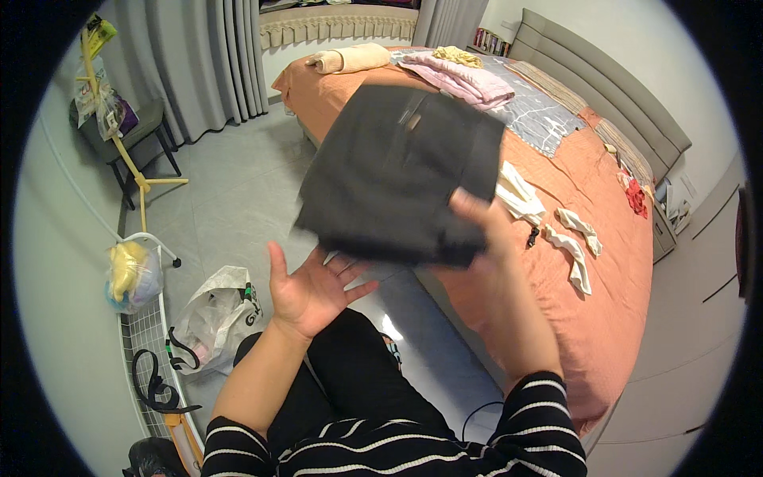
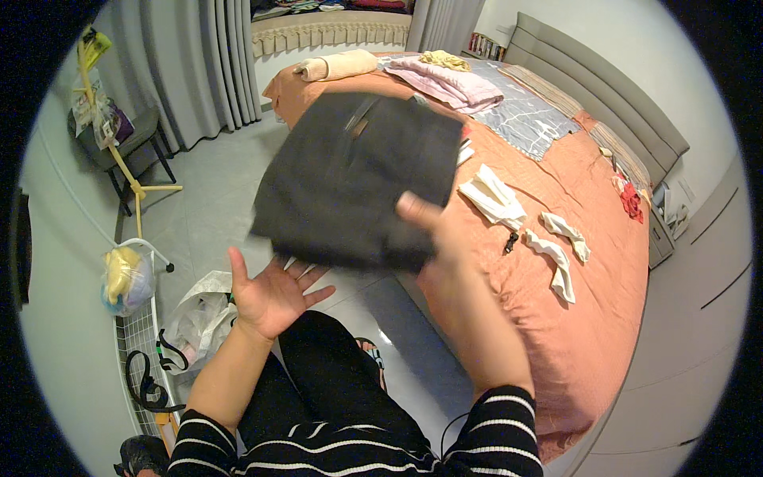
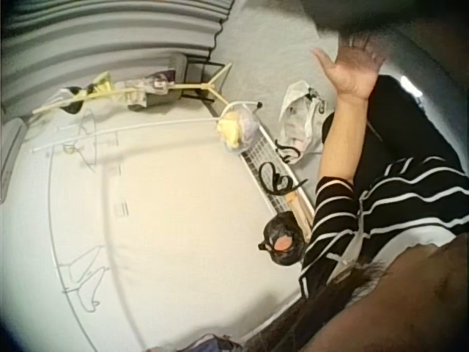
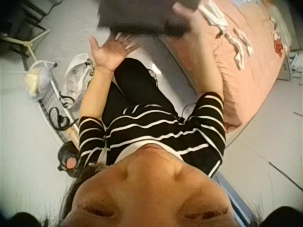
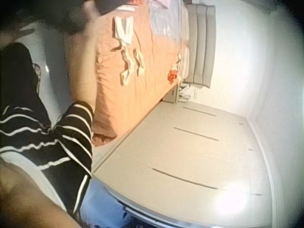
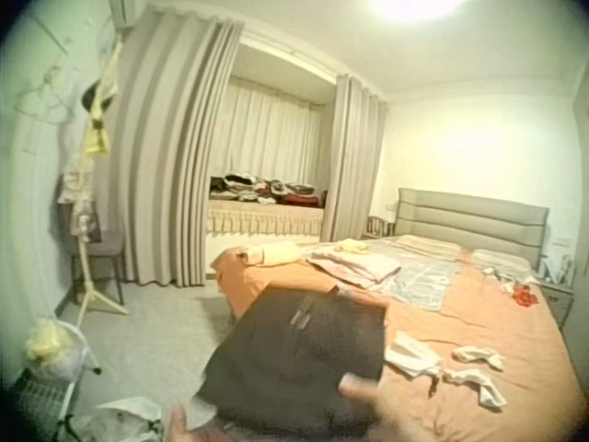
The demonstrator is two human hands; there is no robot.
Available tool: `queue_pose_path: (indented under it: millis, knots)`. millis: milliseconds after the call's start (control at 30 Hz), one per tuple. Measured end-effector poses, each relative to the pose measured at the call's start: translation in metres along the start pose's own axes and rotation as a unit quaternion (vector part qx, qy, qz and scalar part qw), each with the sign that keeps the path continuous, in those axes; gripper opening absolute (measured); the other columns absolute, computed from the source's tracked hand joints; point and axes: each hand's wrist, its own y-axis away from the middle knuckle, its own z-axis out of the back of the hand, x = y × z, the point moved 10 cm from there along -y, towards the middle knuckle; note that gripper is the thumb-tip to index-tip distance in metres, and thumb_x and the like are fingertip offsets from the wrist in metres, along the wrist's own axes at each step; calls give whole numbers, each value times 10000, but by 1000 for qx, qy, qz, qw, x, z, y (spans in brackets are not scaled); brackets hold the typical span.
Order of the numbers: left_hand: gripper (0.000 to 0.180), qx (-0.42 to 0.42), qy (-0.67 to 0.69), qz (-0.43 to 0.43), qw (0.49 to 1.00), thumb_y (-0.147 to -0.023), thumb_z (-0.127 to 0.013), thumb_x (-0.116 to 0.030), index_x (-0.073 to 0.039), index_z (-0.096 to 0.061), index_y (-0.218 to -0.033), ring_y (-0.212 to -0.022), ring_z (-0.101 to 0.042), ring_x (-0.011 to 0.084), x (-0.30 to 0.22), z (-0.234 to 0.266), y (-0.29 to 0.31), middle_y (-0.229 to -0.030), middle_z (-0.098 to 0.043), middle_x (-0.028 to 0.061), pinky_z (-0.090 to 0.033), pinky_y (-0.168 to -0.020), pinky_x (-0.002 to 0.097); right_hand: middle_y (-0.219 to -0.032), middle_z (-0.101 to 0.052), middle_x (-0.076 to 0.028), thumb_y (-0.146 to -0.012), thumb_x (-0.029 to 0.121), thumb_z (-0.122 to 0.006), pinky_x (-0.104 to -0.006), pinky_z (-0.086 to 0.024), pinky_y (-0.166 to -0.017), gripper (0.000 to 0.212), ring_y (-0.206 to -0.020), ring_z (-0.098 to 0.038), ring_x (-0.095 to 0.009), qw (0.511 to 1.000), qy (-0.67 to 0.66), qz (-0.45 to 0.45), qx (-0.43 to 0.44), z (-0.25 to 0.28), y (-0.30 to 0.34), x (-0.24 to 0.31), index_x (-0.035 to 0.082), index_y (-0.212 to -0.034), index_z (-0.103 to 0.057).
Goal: The person sits on the floor and unpacks various items from a white plastic bag, including papers, packaged goods, and clothing. They remove each item, briefly handle it, and place it on the floor or on a nearby bed.
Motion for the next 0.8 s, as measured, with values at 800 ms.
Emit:
queue_pose_path:
  millis: [800]
  knots:
    - [425, -258, -156, -154, 941, -921, -584, -280, -63, -446, -1259, -962, -599, 201, -84, 143, 136, -1054, -591, 90, -473, -858, 346, -1250, -491, -180, -829, 404, -680, -393, -504, -880, 602, -1119, -516, -300, 647, 476, 565, -189, 27, -74, 25, 13, -1244, -486]
